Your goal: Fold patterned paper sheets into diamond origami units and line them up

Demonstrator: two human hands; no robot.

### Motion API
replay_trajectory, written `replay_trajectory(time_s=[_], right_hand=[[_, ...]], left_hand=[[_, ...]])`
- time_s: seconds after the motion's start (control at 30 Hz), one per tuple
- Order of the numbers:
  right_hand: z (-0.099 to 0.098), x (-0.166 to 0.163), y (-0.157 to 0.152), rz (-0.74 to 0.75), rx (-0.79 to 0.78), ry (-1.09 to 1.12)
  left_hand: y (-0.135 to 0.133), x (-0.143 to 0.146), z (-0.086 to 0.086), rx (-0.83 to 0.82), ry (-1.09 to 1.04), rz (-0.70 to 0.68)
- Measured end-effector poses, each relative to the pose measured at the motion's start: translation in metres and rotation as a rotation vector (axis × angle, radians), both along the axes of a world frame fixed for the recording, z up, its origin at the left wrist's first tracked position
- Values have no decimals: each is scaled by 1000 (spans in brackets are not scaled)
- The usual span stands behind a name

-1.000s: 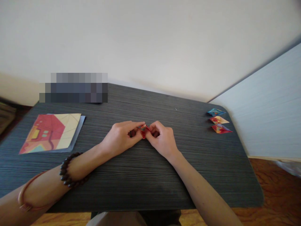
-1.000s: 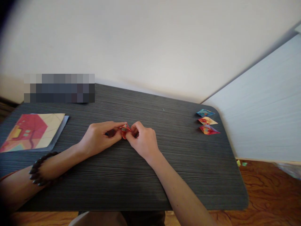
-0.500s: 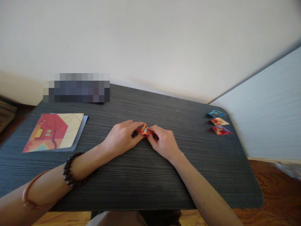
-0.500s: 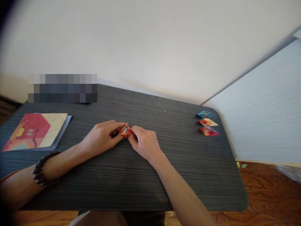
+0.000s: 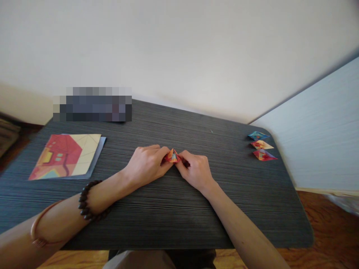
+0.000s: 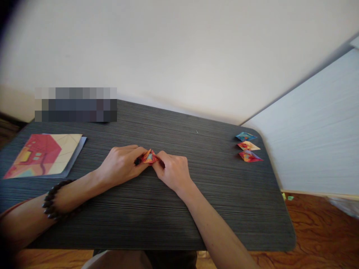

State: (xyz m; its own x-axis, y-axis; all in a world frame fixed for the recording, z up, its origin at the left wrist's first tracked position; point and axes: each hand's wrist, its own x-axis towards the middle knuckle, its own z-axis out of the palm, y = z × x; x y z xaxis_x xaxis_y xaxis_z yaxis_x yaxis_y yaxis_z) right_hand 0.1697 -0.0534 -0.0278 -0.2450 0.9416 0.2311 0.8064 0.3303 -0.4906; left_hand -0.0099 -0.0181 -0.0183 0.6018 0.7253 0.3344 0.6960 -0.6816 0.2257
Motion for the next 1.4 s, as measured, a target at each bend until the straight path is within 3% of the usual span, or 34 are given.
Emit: replay_trajectory(time_s=[0.23, 0.43, 0.73, 1.1, 1.4], right_hand=[[-1, 0, 2, -24, -76, 73], [3, -2, 5, -41, -91, 12], [8, -7, 1, -164, -197, 163], [6, -5, 2, -103, -151, 41], [5, -3, 2, -35, -103, -35]], left_hand=[[2, 1, 2, -173, 46, 88], [3, 3, 5, -251, 97, 93], [2, 6, 8, -331, 131, 179], [3, 5, 7, -315, 89, 165], [1, 5, 8, -230, 201, 193]])
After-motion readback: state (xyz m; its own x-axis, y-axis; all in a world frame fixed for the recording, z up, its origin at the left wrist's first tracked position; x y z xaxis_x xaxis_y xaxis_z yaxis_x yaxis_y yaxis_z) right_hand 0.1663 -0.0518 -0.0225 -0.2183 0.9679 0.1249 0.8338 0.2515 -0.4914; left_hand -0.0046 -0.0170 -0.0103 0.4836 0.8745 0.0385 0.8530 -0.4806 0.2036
